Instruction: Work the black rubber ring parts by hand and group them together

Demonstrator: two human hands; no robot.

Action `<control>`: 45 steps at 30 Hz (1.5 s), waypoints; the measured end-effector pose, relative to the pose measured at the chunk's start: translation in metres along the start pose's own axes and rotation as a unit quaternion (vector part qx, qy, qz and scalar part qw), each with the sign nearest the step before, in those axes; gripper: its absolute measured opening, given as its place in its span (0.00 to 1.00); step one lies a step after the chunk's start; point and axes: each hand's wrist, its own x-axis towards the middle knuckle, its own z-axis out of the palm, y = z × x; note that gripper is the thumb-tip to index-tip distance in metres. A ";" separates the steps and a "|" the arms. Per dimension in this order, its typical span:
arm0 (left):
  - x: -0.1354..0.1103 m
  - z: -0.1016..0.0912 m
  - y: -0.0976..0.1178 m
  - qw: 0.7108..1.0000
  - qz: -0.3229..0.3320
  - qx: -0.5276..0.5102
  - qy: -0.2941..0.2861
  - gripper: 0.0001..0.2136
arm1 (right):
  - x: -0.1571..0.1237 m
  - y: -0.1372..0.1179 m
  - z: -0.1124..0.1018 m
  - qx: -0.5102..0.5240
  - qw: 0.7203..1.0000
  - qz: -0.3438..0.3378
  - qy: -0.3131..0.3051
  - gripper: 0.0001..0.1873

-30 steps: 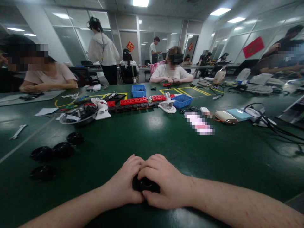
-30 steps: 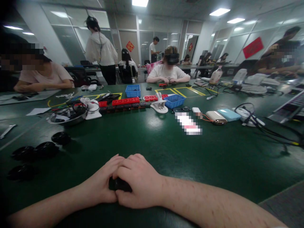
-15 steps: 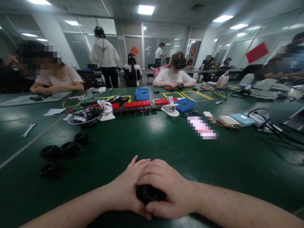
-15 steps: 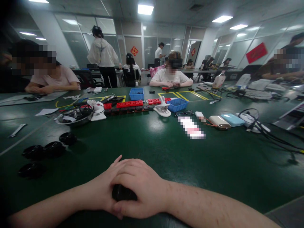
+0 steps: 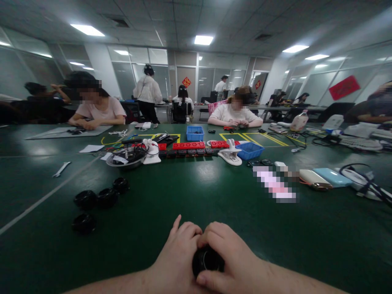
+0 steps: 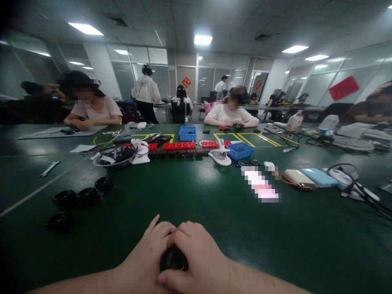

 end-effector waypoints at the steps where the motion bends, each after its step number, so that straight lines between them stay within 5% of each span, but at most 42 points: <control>1: 0.002 -0.001 -0.003 1.000 0.012 -0.006 0.005 0.25 | 0.000 0.001 0.000 0.002 1.000 -0.013 0.002 0.17; 8: 0.014 -0.015 -0.024 0.980 0.182 -0.013 -0.080 0.19 | 0.004 0.000 -0.010 0.064 0.985 -0.153 -0.040 0.12; 13: 0.014 -0.022 -0.019 0.979 0.149 -0.002 -0.136 0.32 | 0.006 -0.002 -0.013 0.061 0.978 -0.193 -0.058 0.13; 17: 0.008 -0.013 -0.013 0.989 0.095 0.011 -0.111 0.44 | 0.004 -0.002 -0.011 0.028 0.985 -0.170 -0.024 0.25; 23: 0.000 0.005 0.004 0.999 0.007 0.037 -0.011 0.26 | -0.001 0.001 -0.002 -0.054 0.993 -0.104 -0.009 0.24; 28: 0.004 0.000 -0.002 0.999 0.047 0.004 0.000 0.21 | 0.000 0.002 -0.001 -0.021 0.993 -0.117 -0.007 0.15; 33: 0.013 -0.012 -0.020 0.985 0.138 -0.059 -0.080 0.20 | 0.002 0.002 -0.004 0.014 0.978 -0.210 -0.015 0.14; 38: 0.017 -0.021 -0.026 0.976 0.145 -0.037 -0.156 0.21 | 0.003 0.003 -0.002 0.017 0.967 -0.253 -0.028 0.16; 45: 0.011 -0.017 -0.020 0.978 0.132 0.027 -0.157 0.45 | 0.002 0.004 -0.002 0.029 0.973 -0.227 0.019 0.21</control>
